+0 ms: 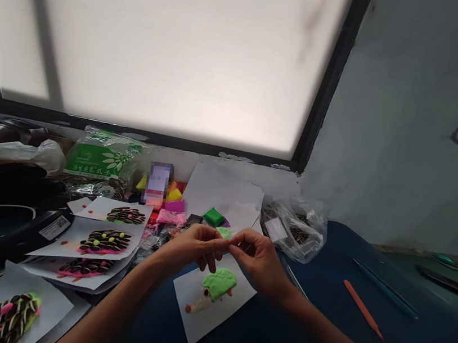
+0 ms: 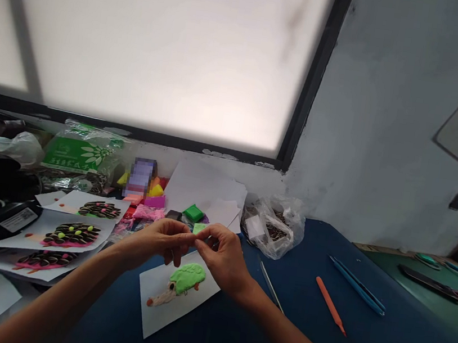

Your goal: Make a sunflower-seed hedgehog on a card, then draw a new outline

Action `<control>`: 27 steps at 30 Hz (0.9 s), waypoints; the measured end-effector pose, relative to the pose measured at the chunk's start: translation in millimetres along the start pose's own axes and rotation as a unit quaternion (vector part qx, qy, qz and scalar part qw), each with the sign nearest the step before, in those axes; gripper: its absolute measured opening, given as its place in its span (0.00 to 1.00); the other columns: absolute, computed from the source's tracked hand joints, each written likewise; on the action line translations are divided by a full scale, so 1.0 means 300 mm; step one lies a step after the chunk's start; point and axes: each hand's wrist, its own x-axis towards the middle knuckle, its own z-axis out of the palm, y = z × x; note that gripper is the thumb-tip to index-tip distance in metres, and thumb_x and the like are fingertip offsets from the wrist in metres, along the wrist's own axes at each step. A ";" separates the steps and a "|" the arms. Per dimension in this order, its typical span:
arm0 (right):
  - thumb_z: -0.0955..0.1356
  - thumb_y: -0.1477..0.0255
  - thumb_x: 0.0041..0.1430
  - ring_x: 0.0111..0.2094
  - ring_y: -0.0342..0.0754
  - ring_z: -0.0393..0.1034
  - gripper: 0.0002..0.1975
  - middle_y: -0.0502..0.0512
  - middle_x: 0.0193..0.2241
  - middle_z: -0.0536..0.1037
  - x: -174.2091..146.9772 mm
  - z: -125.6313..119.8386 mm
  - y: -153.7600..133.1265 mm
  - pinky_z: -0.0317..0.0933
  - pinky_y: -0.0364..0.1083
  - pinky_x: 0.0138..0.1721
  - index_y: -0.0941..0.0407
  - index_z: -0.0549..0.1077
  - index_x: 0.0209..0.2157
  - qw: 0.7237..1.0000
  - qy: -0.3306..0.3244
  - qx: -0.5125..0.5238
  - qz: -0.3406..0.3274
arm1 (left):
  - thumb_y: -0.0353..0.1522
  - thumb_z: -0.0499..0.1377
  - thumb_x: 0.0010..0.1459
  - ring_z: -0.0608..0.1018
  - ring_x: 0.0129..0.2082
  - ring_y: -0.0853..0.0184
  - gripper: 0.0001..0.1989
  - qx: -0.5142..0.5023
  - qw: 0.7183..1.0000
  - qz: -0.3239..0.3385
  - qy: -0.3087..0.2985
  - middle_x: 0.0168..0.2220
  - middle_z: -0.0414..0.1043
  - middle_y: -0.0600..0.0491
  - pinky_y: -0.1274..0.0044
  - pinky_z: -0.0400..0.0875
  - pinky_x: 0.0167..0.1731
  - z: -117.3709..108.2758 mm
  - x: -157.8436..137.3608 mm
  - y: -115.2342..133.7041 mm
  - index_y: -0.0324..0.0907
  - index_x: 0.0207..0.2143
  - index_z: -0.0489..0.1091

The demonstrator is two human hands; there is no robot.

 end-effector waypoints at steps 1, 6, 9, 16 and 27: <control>0.69 0.69 0.56 0.24 0.42 0.61 0.06 0.50 0.25 0.71 -0.001 0.001 -0.002 0.57 0.42 0.25 0.57 0.76 0.31 1.000 0.001 -0.009 -0.003 | 0.51 0.64 0.48 0.73 0.21 0.72 0.23 -0.004 1.000 0.001 -0.005 0.21 0.68 0.57 0.81 0.59 0.19 -0.002 -0.001 -0.002 0.39 0.24 0.68; 0.69 0.68 0.57 0.26 0.44 0.65 0.08 0.51 0.26 0.74 -0.002 -0.006 -0.025 0.61 0.43 0.29 0.58 0.76 0.33 1.000 -0.001 -0.001 0.008 | 0.49 0.65 0.49 0.74 0.21 0.72 0.22 -0.033 0.999 0.004 -0.011 0.22 0.69 0.56 0.82 0.61 0.20 -0.009 -0.001 -0.010 0.38 0.24 0.69; 0.68 0.65 0.58 0.27 0.44 0.66 0.10 0.52 0.28 0.75 -0.005 -0.010 -0.035 0.62 0.43 0.29 0.57 0.75 0.37 1.000 0.020 0.008 0.015 | 0.48 0.66 0.48 0.74 0.21 0.72 0.21 -0.062 0.998 0.014 0.024 0.23 0.70 0.56 0.82 0.61 0.20 -0.005 0.006 -0.016 0.38 0.26 0.71; 0.66 0.67 0.62 0.32 0.47 0.70 0.10 0.55 0.33 0.75 -0.012 -0.001 -0.018 0.64 0.45 0.32 0.54 0.79 0.35 0.994 0.041 -0.064 -0.078 | 0.49 0.64 0.50 0.74 0.20 0.73 0.21 -0.097 0.993 0.012 0.067 0.26 0.72 0.54 0.81 0.62 0.20 0.004 0.025 -0.042 0.38 0.28 0.73; 0.68 0.68 0.60 0.30 0.45 0.69 0.08 0.55 0.36 0.74 -0.016 -0.003 -0.009 0.63 0.43 0.27 0.53 0.79 0.40 0.988 0.042 -0.128 -0.077 | 0.47 0.64 0.51 0.78 0.23 0.69 0.21 -0.103 0.995 0.004 0.008 0.33 0.76 0.48 0.82 0.65 0.19 0.022 0.012 -0.014 0.37 0.35 0.75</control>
